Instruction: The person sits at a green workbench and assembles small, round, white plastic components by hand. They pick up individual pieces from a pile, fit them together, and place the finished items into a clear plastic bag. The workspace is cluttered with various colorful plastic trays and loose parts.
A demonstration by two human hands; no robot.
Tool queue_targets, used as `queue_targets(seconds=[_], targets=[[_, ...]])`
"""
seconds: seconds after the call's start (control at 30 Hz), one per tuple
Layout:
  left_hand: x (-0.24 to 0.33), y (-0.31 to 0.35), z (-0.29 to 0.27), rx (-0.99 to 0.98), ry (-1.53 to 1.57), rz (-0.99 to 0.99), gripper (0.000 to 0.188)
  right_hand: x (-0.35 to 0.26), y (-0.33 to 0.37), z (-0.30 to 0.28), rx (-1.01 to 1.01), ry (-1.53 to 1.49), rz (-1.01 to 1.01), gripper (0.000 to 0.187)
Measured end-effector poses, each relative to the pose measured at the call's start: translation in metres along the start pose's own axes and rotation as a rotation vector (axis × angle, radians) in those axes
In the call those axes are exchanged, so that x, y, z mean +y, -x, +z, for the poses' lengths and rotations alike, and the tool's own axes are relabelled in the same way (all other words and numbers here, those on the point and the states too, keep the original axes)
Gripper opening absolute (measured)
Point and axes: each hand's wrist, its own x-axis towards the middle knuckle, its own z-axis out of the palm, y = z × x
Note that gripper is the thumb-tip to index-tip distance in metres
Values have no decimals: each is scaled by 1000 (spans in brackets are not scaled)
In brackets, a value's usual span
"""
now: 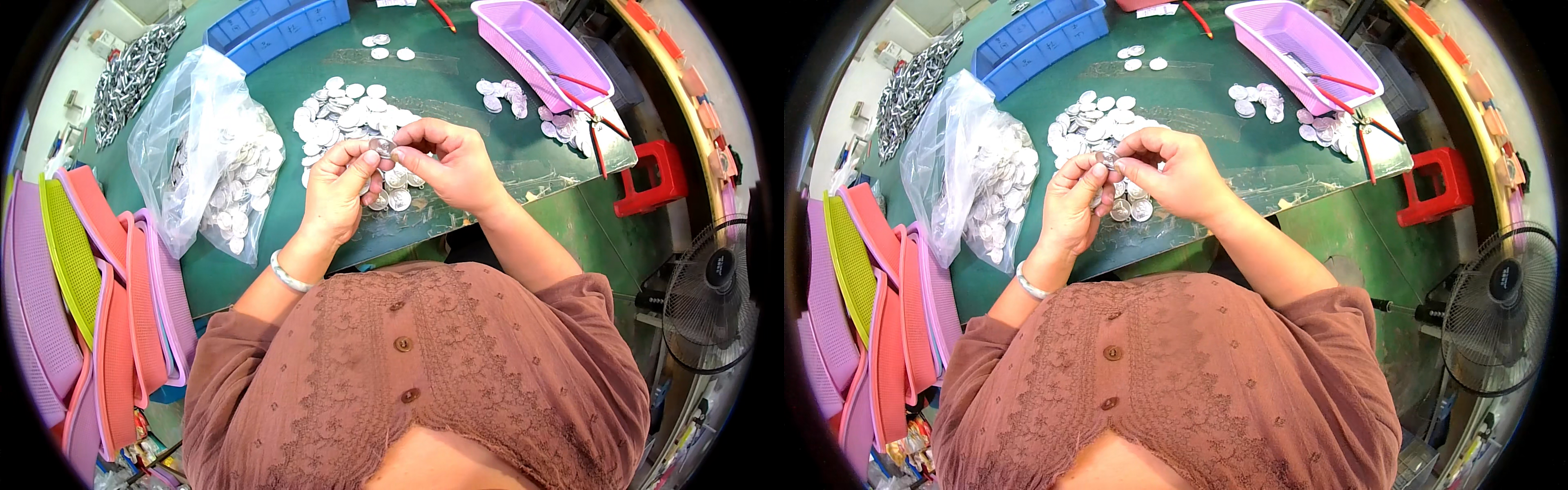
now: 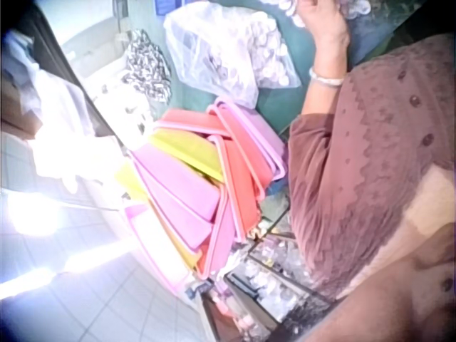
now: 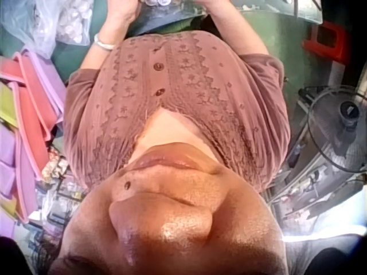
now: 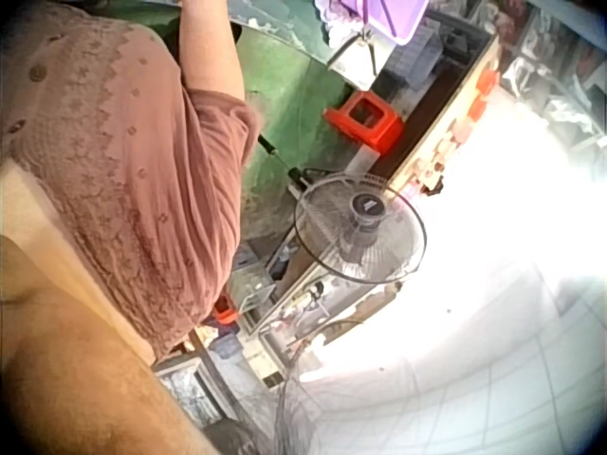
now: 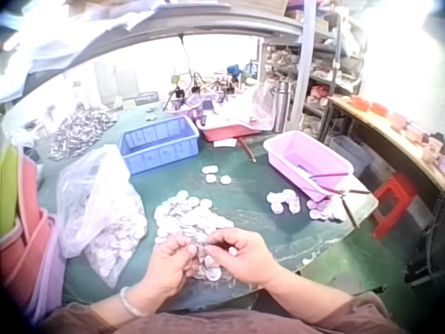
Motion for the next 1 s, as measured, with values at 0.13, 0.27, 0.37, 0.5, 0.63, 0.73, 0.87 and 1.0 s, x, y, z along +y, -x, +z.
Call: queue_targets(seconds=[0.13,0.27,0.37,0.5,0.63,0.73,0.87,1.0], targets=[[0,1,-3,-1,-20,25,6,-2,-1,3,27,194,-178,9],[1,2,-4,-1,-45,30,6,-1,0,5,46,232,-237,10],[0,2,-7,11,-62,29,7,0,-1,7,47,254,-288,10],[-1,2,-8,14,-44,40,10,2,-1,9,51,291,-342,11],[-1,3,-7,22,-34,14,11,2,1,11,65,303,-365,12],[1,4,-6,5,-35,1,13,2,1,13,77,377,-433,14],[1,4,-6,-1,-37,-16,15,1,1,14,74,490,-535,17],[3,5,-4,13,-40,-32,15,-2,2,16,72,563,-607,18]])
